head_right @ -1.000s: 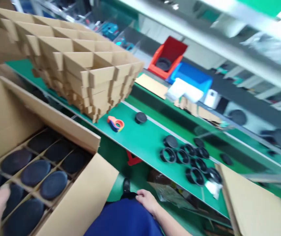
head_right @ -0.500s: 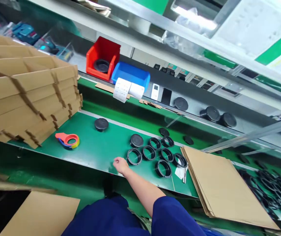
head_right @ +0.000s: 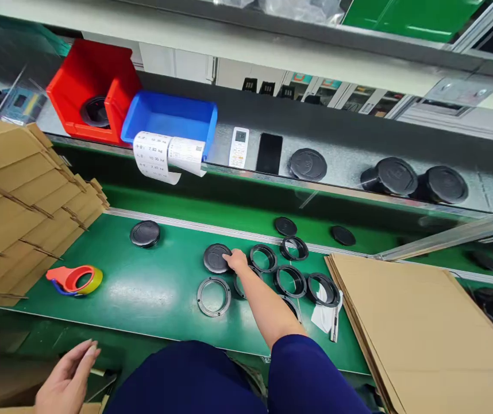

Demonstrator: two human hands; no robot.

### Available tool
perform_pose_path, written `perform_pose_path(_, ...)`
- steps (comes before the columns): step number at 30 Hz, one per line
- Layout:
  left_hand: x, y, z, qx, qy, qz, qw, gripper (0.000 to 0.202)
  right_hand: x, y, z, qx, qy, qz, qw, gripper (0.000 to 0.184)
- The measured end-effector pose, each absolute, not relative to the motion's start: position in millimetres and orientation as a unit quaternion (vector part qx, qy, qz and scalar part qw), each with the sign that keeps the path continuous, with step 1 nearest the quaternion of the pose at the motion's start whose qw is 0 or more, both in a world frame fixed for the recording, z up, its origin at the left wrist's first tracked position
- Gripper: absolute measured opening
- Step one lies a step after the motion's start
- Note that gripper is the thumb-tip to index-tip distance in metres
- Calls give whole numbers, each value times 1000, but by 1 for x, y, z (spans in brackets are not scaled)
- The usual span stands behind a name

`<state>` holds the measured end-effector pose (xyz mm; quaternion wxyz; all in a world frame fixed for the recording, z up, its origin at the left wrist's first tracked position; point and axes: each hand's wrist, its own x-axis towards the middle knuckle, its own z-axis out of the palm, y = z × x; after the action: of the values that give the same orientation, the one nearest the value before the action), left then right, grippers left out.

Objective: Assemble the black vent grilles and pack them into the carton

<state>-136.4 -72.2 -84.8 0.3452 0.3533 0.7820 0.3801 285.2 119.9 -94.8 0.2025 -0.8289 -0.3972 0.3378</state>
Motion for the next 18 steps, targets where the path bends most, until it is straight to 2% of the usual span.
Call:
perform_pose_path(5,-82,-22,-70,387,686,367,494,59,255,117,-97,-762,-392,420,299,28)
perform_pose_path(10,-39,17,-40,339,635,359,593,80,203,90,-75,-669,-419,481,381,29)
perform_pose_path(15,-30,34,-15,316,519,386,694,72,160,53,-42,-539,-428,570,449,35)
perform_pose_path(18,-36,36,-13,317,493,395,707,62,146,40,-29,-518,-425,580,463,36)
